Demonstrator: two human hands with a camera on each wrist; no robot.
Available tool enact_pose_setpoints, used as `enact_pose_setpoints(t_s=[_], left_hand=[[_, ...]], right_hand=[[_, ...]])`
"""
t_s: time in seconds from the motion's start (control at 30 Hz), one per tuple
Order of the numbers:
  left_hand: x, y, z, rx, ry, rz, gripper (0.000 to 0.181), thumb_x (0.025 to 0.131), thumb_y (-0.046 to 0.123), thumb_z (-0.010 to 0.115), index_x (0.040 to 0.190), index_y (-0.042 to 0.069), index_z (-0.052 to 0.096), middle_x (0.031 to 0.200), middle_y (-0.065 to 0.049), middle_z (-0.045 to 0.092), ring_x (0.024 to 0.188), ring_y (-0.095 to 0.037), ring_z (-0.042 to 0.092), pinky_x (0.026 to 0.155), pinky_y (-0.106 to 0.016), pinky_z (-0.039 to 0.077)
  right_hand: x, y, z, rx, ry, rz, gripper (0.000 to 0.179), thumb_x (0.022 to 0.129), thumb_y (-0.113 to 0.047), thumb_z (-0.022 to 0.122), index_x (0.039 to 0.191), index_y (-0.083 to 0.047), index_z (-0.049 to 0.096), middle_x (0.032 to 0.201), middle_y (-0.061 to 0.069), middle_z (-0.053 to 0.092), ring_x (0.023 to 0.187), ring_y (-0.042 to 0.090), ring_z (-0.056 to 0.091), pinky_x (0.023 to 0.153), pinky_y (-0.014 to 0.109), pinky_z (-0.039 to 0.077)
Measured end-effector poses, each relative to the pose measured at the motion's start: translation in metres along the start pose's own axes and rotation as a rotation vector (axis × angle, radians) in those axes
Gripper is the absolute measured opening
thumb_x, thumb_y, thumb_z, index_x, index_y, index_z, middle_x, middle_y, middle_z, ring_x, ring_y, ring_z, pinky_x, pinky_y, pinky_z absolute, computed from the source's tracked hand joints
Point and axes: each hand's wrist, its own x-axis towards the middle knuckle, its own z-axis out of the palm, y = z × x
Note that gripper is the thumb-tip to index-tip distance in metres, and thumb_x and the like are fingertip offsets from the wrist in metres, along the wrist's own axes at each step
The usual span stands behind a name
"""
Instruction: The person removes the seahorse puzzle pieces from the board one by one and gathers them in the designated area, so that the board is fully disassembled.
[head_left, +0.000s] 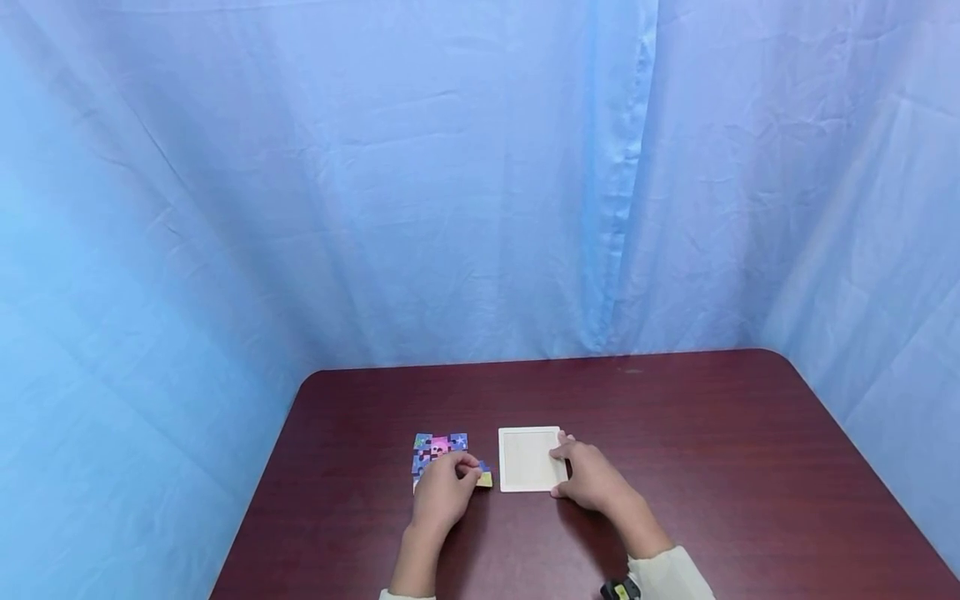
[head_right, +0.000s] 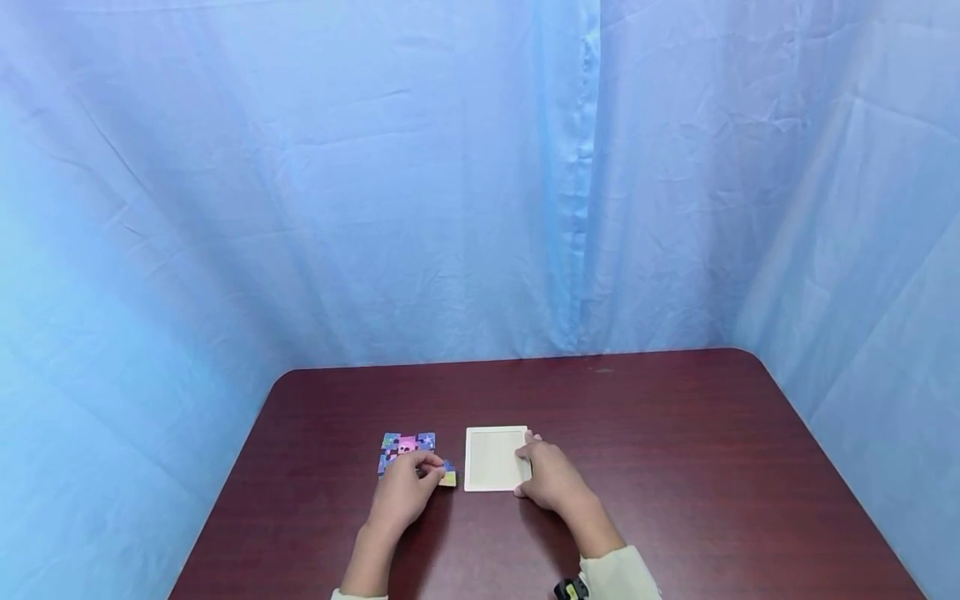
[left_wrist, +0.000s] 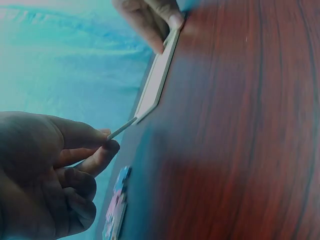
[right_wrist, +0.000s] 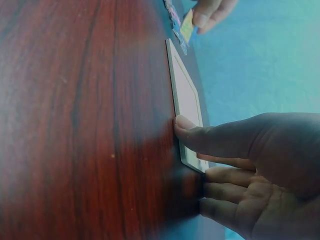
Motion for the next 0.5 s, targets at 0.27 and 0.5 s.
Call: enact_pose_setpoints(t_s=[0.27,0.5], left_hand=[[0.001,-0.014,-0.013,0.048,-0.001,-0.039,0.003,0.089,0.017,0.079,0.090,0.016,0.076,0.078,0.008,0.071,0.070,-0.006,0.060,0.064,-0.032,0.048],[0.002,-0.017,-0.020,0.069,-0.008,-0.067,0.004,0.089,0.018,0.080,0.089,0.017,0.075,0.076,0.008,0.070,0.068,-0.008,0.060,0.063,-0.034,0.048]], right_hand=[[0.000,0.000,0.001,0.005,-0.001,0.001,0.062,0.070,-0.004,0.095,0.126,0.009,0.071,0.152,0.034,0.053,0.147,0.049,0.048,0.120,0.056,0.041],[0.002,-0.001,0.000,-0.003,-0.010,0.014,0.063,0.072,-0.005,0.095,0.128,0.008,0.071,0.154,0.032,0.052,0.148,0.048,0.047,0.119,0.056,0.042]])
